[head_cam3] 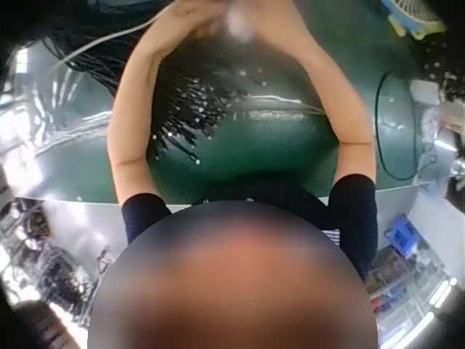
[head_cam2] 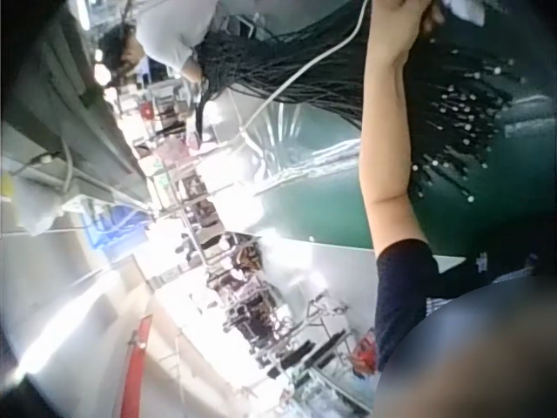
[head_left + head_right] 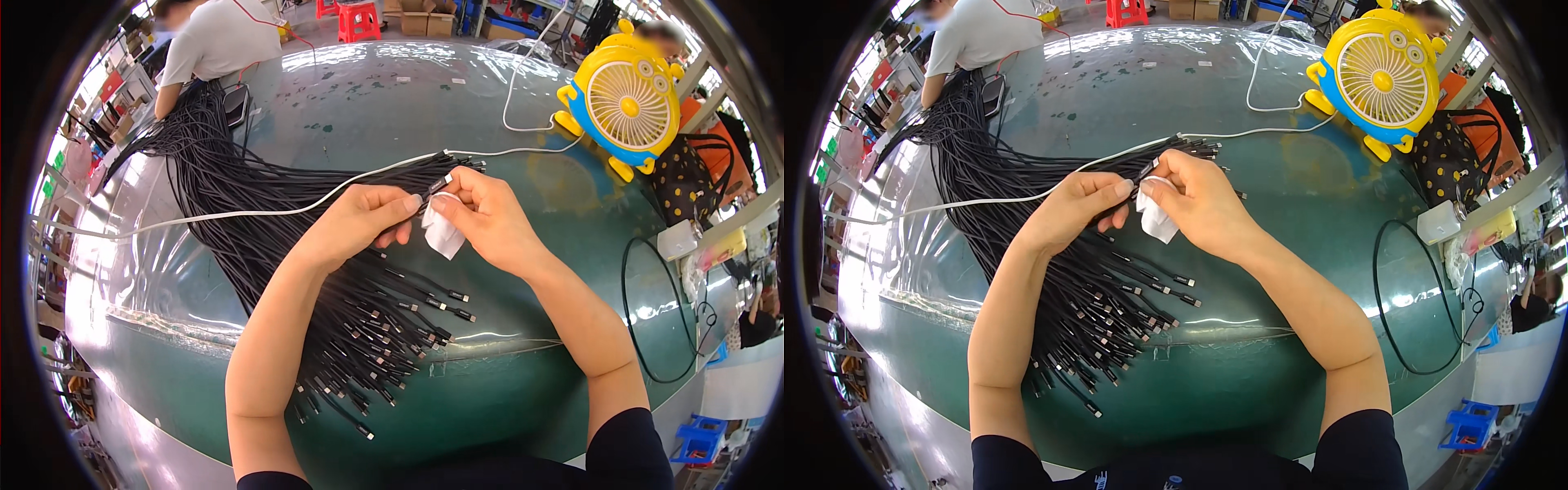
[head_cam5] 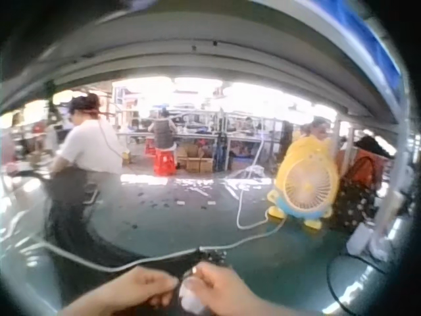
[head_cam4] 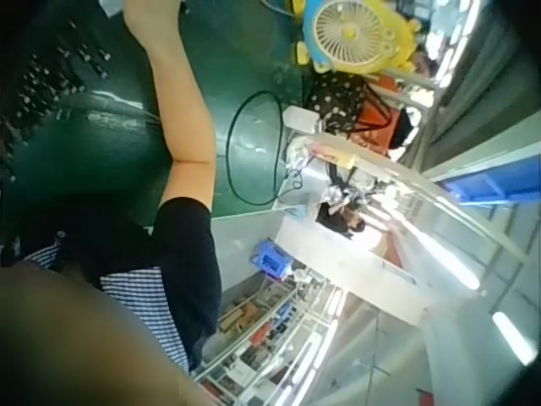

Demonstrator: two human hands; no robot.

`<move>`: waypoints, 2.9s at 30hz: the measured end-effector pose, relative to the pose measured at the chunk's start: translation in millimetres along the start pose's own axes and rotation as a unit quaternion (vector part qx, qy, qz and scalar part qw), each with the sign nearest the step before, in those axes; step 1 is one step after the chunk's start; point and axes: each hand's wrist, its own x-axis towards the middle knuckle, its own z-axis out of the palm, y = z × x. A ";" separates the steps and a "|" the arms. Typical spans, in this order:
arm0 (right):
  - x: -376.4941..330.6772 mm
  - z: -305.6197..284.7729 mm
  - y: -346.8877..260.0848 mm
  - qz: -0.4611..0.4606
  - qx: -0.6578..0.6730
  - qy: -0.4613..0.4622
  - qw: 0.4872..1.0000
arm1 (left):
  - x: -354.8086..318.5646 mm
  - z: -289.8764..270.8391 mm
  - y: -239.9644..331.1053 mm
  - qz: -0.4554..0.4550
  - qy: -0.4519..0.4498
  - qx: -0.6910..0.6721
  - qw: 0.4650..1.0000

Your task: Clean the connectors of a bundle of black cables using a cloth and liquid.

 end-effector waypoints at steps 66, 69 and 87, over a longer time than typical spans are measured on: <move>-15.2 -9.9 -4.6 -0.019 -0.012 0.005 1.000 | -5.0 31.7 8.9 0.105 0.042 0.060 0.992; -14.1 -5.3 0.4 -0.028 0.038 0.005 0.999 | -5.5 30.4 12.6 0.075 0.044 0.045 0.995; -19.7 -1.9 -0.3 -0.052 -0.016 0.070 0.996 | -3.4 32.4 7.1 0.048 0.047 0.021 0.997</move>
